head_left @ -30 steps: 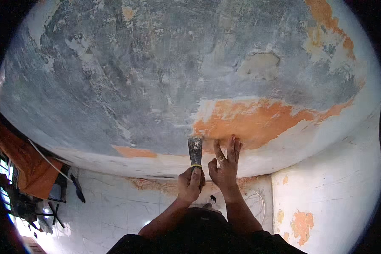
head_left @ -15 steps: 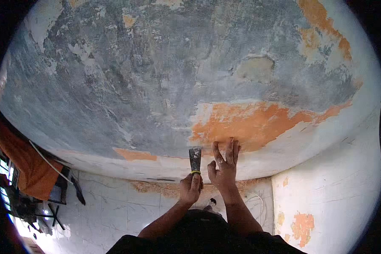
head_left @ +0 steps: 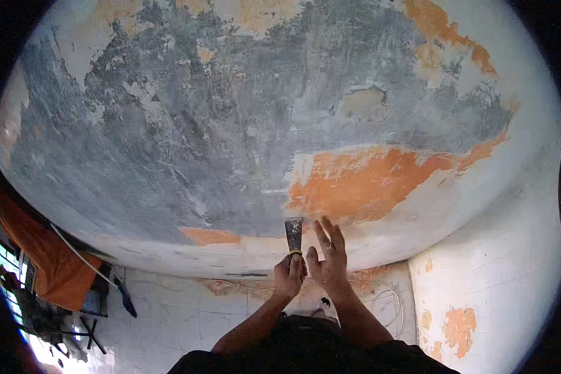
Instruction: The recorder is using a metal scraper tool to remove old paint or plaster from an indoor wall or ceiling surface.
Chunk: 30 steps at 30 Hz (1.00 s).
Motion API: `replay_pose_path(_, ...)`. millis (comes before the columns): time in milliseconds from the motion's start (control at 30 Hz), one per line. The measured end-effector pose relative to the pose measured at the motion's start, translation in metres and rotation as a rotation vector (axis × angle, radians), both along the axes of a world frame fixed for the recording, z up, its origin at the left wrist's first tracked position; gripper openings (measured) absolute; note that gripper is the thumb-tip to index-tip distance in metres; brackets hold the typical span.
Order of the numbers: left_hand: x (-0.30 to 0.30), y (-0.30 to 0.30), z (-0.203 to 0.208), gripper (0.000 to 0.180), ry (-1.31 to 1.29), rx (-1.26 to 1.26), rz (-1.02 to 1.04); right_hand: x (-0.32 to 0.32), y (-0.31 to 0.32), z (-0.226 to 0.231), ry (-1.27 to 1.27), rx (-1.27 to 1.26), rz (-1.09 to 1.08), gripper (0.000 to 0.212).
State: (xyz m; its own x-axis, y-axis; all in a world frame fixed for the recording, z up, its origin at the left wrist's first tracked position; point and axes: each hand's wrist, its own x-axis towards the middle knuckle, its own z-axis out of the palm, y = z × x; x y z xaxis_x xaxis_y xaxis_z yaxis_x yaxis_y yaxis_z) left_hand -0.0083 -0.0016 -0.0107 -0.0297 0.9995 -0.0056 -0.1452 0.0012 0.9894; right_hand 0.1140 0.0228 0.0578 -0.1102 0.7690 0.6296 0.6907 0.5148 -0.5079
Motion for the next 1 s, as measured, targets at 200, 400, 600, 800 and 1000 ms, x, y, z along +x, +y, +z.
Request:
replay_pose_path(200, 0.001, 0.004, 0.036, 0.039, 0.020, 0.127, -0.015, -0.018, -0.011, -0.030, 0.735, -0.749, 0.162, 0.032)
replay_pose_path(400, -0.016, 0.000, 0.038, 0.031, 0.149, -0.144, 0.011, -0.025, -0.009, -0.028, 0.926, -0.781, 0.236, 0.036)
replay_pose_path(600, -0.056, 0.013, 0.091, 0.024, 0.706, 0.393, 0.517, -0.046, -0.018, -0.015, 0.866, -0.719, 0.185, 0.035)
replay_pose_path(800, -0.079, 0.074, 0.092, 0.071, 1.215, 0.927, 0.760, -0.053, -0.015, -0.033, 0.962, -0.674, 0.244, 0.028)
replay_pose_path(1000, -0.083, 0.075, 0.081, 0.081, 1.253, 0.893, 0.700, -0.041, -0.021, -0.031, 0.919, -0.741, 0.191, 0.027)
